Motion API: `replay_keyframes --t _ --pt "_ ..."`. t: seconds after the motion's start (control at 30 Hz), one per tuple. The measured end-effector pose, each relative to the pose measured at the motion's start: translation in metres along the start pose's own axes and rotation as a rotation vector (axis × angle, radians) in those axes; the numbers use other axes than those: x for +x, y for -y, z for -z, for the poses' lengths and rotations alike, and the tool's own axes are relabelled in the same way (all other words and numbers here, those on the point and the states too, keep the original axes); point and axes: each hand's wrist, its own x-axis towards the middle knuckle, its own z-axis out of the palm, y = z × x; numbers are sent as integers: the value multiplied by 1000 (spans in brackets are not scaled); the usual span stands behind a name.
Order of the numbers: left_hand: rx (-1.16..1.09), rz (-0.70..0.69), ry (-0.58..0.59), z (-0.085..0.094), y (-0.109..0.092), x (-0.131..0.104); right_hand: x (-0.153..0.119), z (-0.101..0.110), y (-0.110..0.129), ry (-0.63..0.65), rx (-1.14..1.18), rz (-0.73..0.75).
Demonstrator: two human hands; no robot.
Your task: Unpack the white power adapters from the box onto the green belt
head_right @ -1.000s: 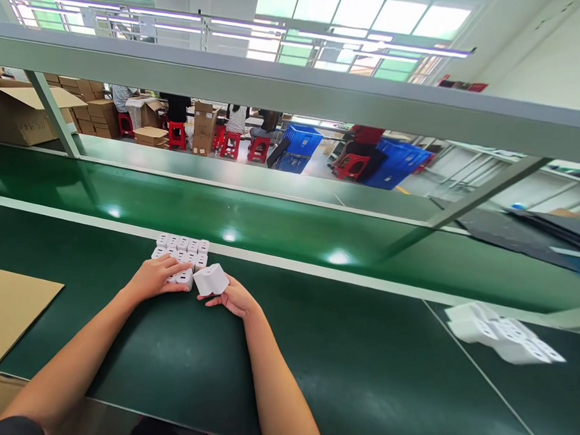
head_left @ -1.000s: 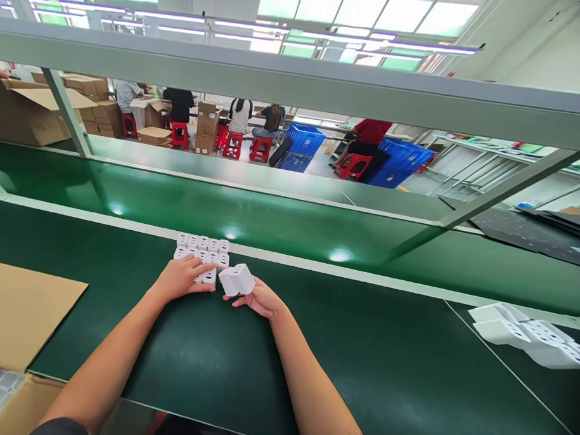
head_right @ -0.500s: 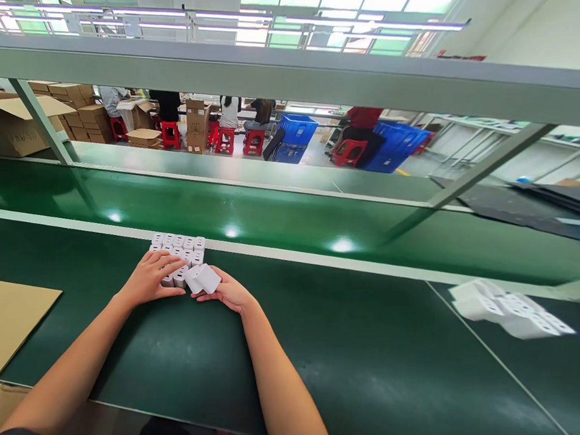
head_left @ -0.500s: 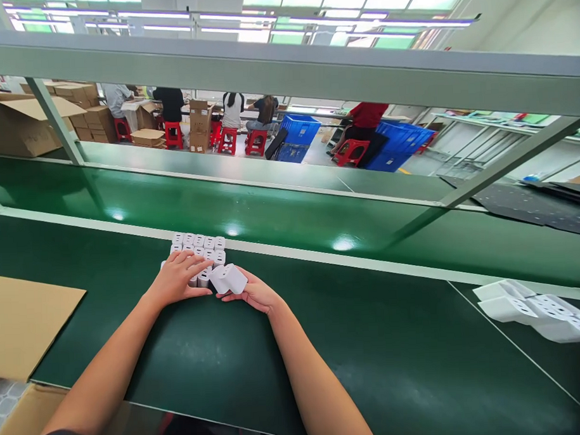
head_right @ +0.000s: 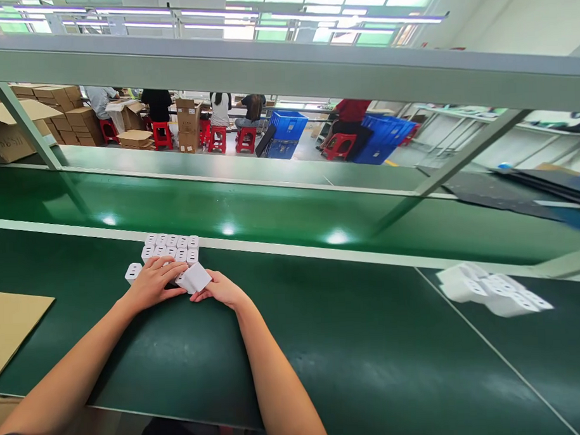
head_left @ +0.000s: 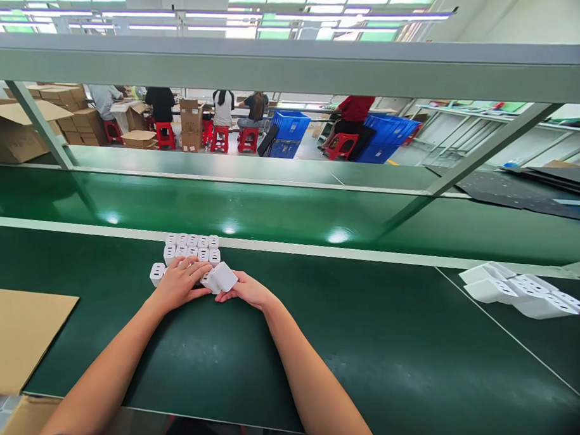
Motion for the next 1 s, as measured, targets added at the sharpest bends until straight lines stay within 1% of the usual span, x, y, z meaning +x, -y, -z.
replay_keyframes --t 0.1,0.17,0.23,0.37,0.43,0.57,0.63,0.7,0.77,0.9,0.97,1.0 --pt "-62 25 49 3 -3 1 0 2 1 -79 -168 57" --pt "-94 50 70 5 -5 2 -2 6 3 -122 -226 114" --pt "-104 67 73 7 -7 3 -5 11 6 -122 -229 142" --pt "-42 54 25 7 -7 2 -12 20 10 -109 -146 126" --pt "-19 41 12 6 -6 2 -16 23 12 -67 -110 122" --pt "12 28 12 5 -2 1 -24 25 18 80 -67 114" --pt "36 16 -14 3 1 2 -25 25 20 94 -64 112" --pt "47 8 -54 -1 3 2 -25 24 20 41 -107 117" --pt "43 5 -94 -4 6 2 -24 22 20 -52 -196 154" --pt "58 0 -127 -7 6 2 -20 18 17 -220 -516 285" --pt "89 -7 -131 -6 6 2 -17 15 14 -260 -627 314" --pt "103 -10 -134 -5 5 3 -15 14 11 -262 -637 325"
